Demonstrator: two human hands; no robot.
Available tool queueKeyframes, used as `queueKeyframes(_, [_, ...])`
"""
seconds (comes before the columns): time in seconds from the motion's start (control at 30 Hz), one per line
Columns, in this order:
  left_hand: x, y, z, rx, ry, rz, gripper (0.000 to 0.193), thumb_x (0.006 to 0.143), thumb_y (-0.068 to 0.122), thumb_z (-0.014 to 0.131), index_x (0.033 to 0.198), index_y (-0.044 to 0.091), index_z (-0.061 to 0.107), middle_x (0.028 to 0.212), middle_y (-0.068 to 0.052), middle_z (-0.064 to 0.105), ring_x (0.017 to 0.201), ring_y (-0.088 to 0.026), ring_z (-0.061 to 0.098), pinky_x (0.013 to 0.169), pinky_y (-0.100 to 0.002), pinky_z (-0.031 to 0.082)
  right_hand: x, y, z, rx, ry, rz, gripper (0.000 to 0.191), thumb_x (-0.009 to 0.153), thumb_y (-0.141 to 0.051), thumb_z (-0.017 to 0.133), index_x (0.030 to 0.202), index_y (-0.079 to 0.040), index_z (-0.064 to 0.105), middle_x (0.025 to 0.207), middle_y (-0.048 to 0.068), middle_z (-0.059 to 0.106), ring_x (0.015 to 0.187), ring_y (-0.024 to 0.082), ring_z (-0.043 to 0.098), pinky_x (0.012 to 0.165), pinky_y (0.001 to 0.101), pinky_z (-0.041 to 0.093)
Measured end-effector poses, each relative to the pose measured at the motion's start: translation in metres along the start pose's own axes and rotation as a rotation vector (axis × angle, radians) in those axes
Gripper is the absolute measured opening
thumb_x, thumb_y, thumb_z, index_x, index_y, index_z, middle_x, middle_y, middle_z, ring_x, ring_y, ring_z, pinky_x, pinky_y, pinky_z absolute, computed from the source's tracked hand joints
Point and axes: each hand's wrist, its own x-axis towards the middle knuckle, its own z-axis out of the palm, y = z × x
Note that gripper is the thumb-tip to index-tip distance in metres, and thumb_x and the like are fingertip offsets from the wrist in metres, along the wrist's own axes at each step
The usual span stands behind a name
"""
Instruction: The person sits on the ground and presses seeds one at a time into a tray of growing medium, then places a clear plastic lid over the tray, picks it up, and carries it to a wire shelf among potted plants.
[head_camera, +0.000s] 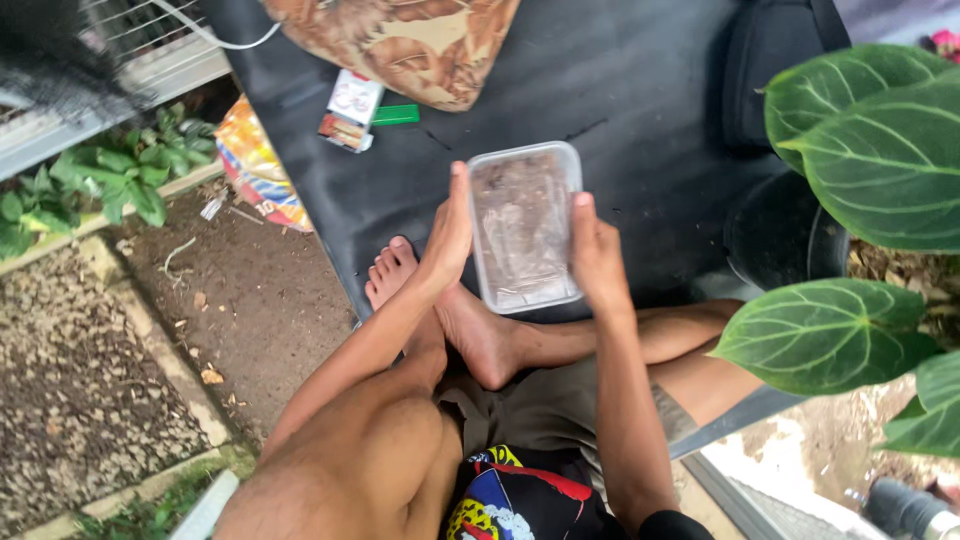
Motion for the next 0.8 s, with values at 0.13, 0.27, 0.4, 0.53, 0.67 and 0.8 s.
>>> queueKeyframes(0.13, [0.0, -0.001, -0.002, 0.24, 0.122, 0.113, 0.089, 0.1, 0.073, 0.026, 0.093, -0.005, 0.069, 0.075, -0.003, 0.062, 0.074, -0.011, 0.053, 0.067, -0.032, 0.047, -0.012, 0.008, 0.013, 0.132, -0.038, -0.015, 0.073, 0.107, -0.059, 0.04, 0.101, 0.006, 0.072, 0.085, 0.003, 0.064, 0.078, 0.011, 0.052, 0.069, 0.0306, 0.047])
queueKeyframes(0.27, [-0.004, -0.009, 0.003, 0.274, 0.031, 0.15, 0.089, 0.101, 0.072, 0.027, 0.089, -0.006, 0.067, 0.075, -0.006, 0.063, 0.076, -0.015, 0.054, 0.07, -0.039, 0.047, -0.004, 0.008, 0.004, 0.464, -0.227, 0.068, 0.068, 0.103, -0.06, 0.036, 0.121, -0.002, 0.067, 0.112, -0.001, 0.074, 0.103, 0.007, 0.067, 0.091, 0.0244, 0.052])
queueKeyframes(0.4, [-0.004, -0.022, 0.013, 0.405, -0.036, 0.171, 0.086, 0.101, 0.071, 0.029, 0.089, -0.006, 0.066, 0.075, -0.012, 0.065, 0.079, -0.02, 0.055, 0.075, -0.043, 0.049, 0.016, 0.01, 0.005, 0.341, -0.076, 0.157, 0.072, 0.101, -0.064, 0.036, 0.094, -0.002, 0.072, 0.083, 0.001, 0.067, 0.077, 0.011, 0.059, 0.069, 0.0305, 0.049])
queueKeyframes(0.53, [0.02, -0.018, 0.012, 0.476, -0.07, 0.135, 0.079, 0.098, 0.07, 0.028, 0.093, 0.001, 0.067, 0.079, -0.022, 0.068, 0.081, -0.034, 0.066, 0.077, -0.049, 0.048, 0.031, 0.018, 0.017, 0.107, 0.085, 0.146, 0.073, 0.102, -0.068, 0.041, 0.07, -0.006, 0.063, 0.066, -0.006, 0.052, 0.063, 0.008, 0.042, 0.052, 0.0322, 0.038])
queueKeyframes(0.67, [0.041, -0.006, 0.011, 0.53, 0.008, 0.198, 0.08, 0.098, 0.071, 0.028, 0.082, 0.004, 0.07, 0.08, -0.019, 0.071, 0.082, -0.04, 0.067, 0.075, -0.051, 0.048, 0.041, 0.022, 0.032, 0.149, 0.041, 0.081, 0.07, 0.112, -0.064, 0.044, 0.08, -0.003, 0.056, 0.069, -0.002, 0.042, 0.063, 0.012, 0.035, 0.052, 0.0343, 0.029])
queueKeyframes(0.8, [0.038, -0.001, -0.004, 0.422, 0.034, 0.158, 0.082, 0.095, 0.073, 0.035, 0.076, 0.002, 0.07, 0.07, -0.017, 0.07, 0.071, -0.031, 0.07, 0.071, -0.045, 0.052, 0.043, 0.014, 0.048, 0.26, -0.031, 0.046, 0.069, 0.107, -0.061, 0.043, 0.101, 0.002, 0.069, 0.084, 0.002, 0.063, 0.072, 0.01, 0.054, 0.062, 0.0306, 0.047])
